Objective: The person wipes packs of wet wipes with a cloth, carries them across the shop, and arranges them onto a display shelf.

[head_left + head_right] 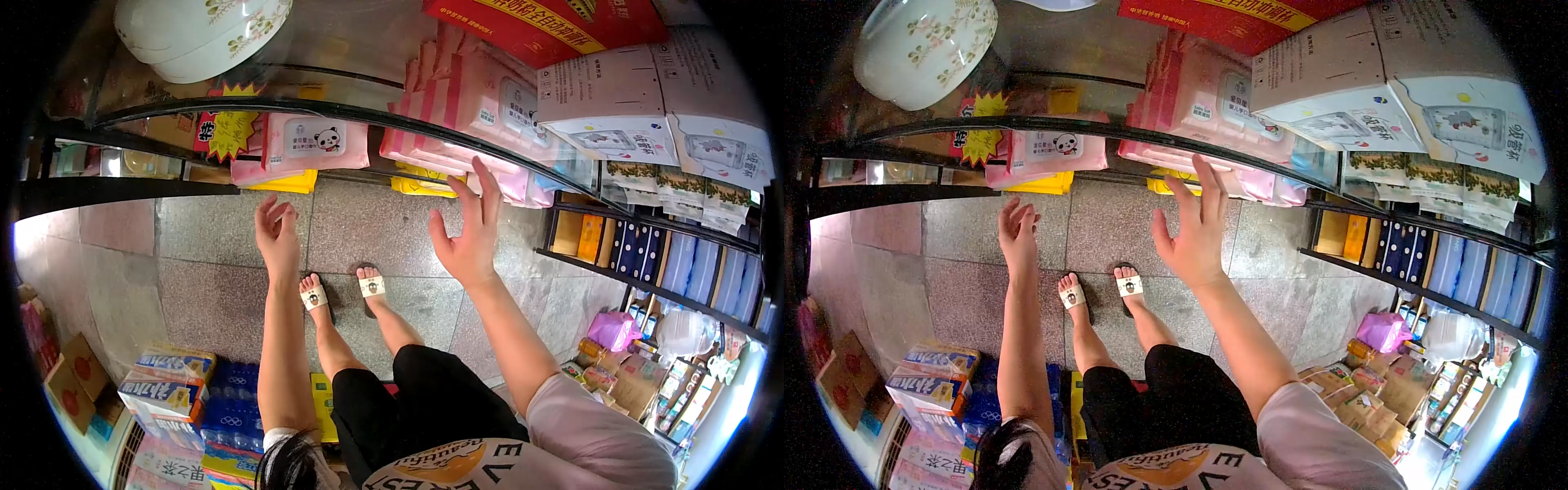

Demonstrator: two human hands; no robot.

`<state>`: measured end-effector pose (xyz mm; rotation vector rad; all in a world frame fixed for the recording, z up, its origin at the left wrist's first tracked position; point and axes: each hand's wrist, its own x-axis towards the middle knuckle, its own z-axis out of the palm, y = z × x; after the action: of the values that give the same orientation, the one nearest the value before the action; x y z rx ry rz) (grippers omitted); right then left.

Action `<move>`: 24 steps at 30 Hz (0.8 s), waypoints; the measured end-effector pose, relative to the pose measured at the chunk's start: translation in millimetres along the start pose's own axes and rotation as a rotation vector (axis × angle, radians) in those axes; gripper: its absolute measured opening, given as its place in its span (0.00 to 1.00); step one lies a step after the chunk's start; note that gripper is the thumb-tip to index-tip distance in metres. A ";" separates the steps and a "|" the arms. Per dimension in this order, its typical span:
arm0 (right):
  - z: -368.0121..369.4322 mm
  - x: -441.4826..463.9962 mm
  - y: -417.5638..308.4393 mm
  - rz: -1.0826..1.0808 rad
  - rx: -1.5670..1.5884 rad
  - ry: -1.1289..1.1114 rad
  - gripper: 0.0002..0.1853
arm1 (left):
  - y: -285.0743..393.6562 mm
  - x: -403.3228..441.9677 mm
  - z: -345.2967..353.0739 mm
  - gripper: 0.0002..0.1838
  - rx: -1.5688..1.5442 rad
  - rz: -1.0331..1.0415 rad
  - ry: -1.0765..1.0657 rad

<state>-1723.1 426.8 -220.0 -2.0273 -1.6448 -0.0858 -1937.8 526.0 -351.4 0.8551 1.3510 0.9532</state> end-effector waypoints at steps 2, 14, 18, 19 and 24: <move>3.4 -0.8 -4.3 -0.003 0.012 -0.018 0.23 | -5.6 2.1 -5.9 0.14 0.007 -0.017 -0.033; 22.0 -34.7 -36.5 0.040 0.200 -0.193 0.20 | -22.0 29.0 -10.1 0.23 -0.063 -0.048 0.006; 24.1 -52.6 -46.4 0.044 0.227 -0.315 0.19 | -3.8 54.2 7.3 0.33 -0.003 -0.201 -0.005; 25.4 -55.9 -48.6 0.037 0.233 -0.319 0.19 | 0.3 59.3 10.8 0.34 -0.001 -0.239 0.005; 37.4 -58.1 -52.8 0.067 0.259 -0.378 0.17 | 8.9 76.5 27.7 0.35 -0.098 -0.312 0.031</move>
<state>-1797.3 397.5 -254.8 -1.9771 -1.6976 0.5368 -1911.8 600.9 -371.9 0.5372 1.4040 0.7832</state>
